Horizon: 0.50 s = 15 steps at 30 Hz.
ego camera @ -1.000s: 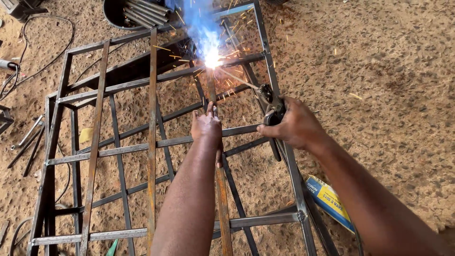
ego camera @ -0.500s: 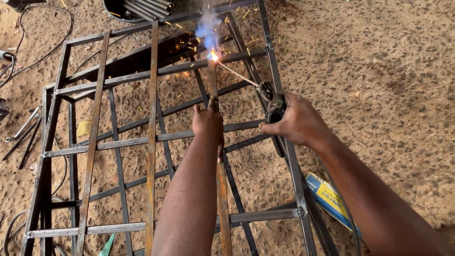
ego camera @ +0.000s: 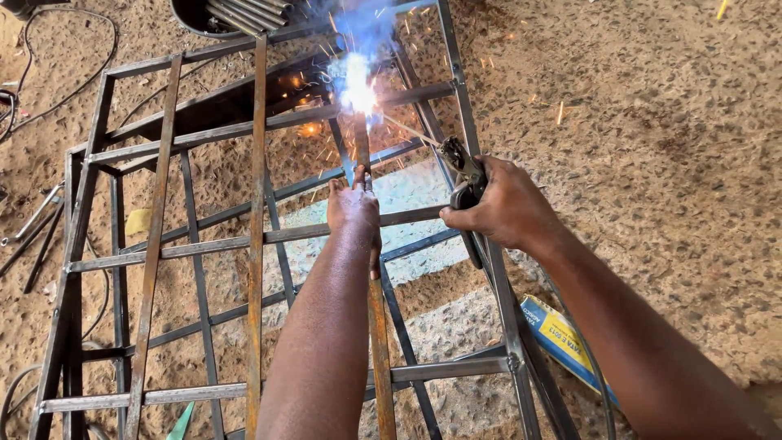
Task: Welding various metal bars together to construct a grid frame structure.
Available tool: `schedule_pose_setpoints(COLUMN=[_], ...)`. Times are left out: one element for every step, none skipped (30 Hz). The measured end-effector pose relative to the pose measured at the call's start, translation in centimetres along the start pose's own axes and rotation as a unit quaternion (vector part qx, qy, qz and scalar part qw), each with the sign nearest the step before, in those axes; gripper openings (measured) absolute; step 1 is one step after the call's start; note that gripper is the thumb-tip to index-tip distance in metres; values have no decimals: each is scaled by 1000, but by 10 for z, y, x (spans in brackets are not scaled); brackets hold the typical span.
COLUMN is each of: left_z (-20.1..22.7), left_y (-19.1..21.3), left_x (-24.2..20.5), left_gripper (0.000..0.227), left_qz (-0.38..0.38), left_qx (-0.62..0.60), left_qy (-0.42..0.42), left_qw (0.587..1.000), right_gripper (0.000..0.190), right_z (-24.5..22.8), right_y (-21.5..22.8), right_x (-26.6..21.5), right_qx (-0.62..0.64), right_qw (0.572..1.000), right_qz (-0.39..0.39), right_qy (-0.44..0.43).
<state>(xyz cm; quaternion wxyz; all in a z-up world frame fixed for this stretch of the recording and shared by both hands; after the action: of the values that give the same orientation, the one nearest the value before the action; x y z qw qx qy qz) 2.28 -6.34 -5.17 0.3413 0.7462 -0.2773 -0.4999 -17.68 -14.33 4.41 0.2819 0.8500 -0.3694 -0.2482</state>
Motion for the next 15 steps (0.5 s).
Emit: schedule_pose_setpoints(left_z=[0, 0, 1, 1, 0, 0, 1, 1, 2, 1, 0, 2, 3, 2, 1], left_y=[-1, -1, -2, -12, -21, -29, -24, -20, -15, -7, -1, 5, -12, -28, -43], left_x=[0, 0, 0, 9, 17, 26, 22, 18, 14, 4, -6, -15, 2, 20, 38], left_gripper=[153, 153, 152, 152, 154, 156, 156, 156, 157, 157, 154, 152, 152, 148, 145], left_qz=[0, 0, 0, 0, 17, 34, 35, 32, 30, 29, 8, -13, -14, -12, -11], left_qx=[0, 4, 9, 9, -4, -17, -17, -11, -5, -6, 18, 42, 41, 44, 48], left_qy=[0, -3, -6, -6, 1, 8, 8, 8, 9, 10, 5, -2, -2, 2, 7], left_qw=[1000, 1000, 1000, 1000, 1000, 999, 999, 999, 999, 1000, 1000, 999, 999, 999, 999], right_gripper=[54, 56, 58, 58, 59, 61, 61, 59, 58, 58, 56, 55, 55, 56, 56], right_z=[-1, -2, -4, -4, -6, -8, -6, -2, 1, 2, 2, 2, 4, 6, 7], right_y=[0, 0, 1, 0, 0, 1, -1, 0, 0, -1, -1, 0, -1, -2, -3], right_x=[0, 0, 0, 0, -1, -1, -2, -2, -2, -2, -3, -4, -3, -1, 1], right_qx=[0, -11, -23, -23, -29, -36, -36, -22, -8, -8, 44, 95, 95, 68, 41], right_qw=[1000, 1000, 999, 999, 999, 999, 999, 999, 999, 999, 998, 994, 994, 997, 998], right_qz=[0, 6, 12, 13, 18, 23, 24, 37, 49, 48, 48, 50, 49, 44, 38], right_qy=[0, 9, 19, 18, 25, 33, 32, 14, -5, -4, 9, 20, 19, 14, 10])
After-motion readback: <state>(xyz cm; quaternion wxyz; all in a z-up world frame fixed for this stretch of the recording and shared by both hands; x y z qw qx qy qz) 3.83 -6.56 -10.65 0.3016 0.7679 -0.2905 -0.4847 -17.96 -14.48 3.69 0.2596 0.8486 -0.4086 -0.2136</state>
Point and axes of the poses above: each hand's wrist, its own x-axis towards the middle knuckle, its own y-axis out of the back of the hand, z = x × y, the point moved 6 cm from there along x, towards the middle knuckle, and after that the axes turned 4 degrees about z, right-handed, at the moved point
